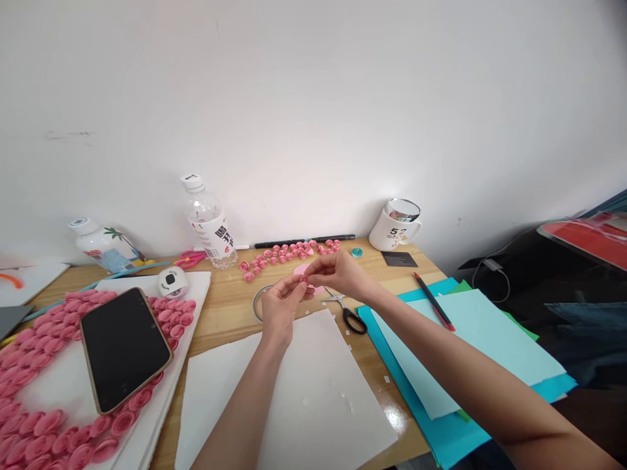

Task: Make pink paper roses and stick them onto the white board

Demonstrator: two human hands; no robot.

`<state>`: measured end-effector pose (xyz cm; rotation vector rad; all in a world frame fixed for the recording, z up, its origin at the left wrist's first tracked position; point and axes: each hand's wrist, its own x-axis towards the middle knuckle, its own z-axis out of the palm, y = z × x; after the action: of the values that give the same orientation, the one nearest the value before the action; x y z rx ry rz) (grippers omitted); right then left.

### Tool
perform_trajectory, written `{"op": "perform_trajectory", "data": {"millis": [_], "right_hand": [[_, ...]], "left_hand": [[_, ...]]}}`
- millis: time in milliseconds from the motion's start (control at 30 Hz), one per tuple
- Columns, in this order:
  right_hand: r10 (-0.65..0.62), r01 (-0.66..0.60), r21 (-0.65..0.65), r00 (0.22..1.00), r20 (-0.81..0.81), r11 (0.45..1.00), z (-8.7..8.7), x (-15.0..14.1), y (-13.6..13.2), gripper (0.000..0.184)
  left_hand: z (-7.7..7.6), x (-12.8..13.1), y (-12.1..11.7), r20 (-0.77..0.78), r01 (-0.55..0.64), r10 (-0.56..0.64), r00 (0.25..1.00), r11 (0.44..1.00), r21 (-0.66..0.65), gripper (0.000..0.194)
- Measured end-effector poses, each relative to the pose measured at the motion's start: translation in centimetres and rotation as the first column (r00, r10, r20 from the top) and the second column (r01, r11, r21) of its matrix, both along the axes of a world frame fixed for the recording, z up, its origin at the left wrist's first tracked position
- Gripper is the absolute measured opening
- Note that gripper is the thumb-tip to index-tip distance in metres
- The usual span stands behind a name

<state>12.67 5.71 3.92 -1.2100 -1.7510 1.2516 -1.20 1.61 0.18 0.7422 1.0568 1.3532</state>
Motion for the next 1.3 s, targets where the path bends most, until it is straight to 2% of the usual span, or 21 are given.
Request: {"op": "perform_trajectory", "data": {"millis": [167,300,500,700,1000,1167,1300], "right_hand": [[-0.004,-0.002,0.089,0.998,0.066,0.996,0.0,-0.4,-0.2,0.009],[-0.07,0.053,0.151,0.991,0.111,0.987,-0.2,-0.6,-0.4,0.011],[-0.125,0.111,0.18,0.99,0.068,0.977,-0.3,-0.8,-0.6,0.015],[-0.145,0.133,0.143,0.986,0.078,0.981,-0.2,-1.2,-0.9,0.01],[-0.115,0.108,0.132,0.992,0.05,0.985,-0.5,-1.1,-1.0,0.011],[-0.11,0.107,0.079,0.993,0.034,0.991,-1.0,-0.9,-0.6,0.01],[-0.143,0.141,0.026,0.987,0.07,0.99,-1.8,-0.4,-0.4,0.011]], "left_hand": [[0.0,-0.1,-0.1,-0.029,0.001,-0.001,1.0,1.0,-0.01,0.03],[0.0,-0.1,-0.1,-0.022,0.007,-0.007,1.0,1.0,-0.015,0.029],[0.0,-0.1,-0.1,0.03,0.028,-0.027,0.999,1.0,-0.01,0.03],[0.0,-0.1,-0.1,0.074,-0.005,0.007,0.997,1.0,-0.028,0.036],[-0.1,-0.2,0.0,0.13,-0.008,0.009,0.991,1.0,-0.01,0.03],[0.1,-0.2,-0.2,0.015,-0.008,0.009,1.0,0.999,-0.034,0.028],[0.2,0.2,-0.4,-0.159,0.0,0.004,0.987,1.0,0.022,0.018]]}}
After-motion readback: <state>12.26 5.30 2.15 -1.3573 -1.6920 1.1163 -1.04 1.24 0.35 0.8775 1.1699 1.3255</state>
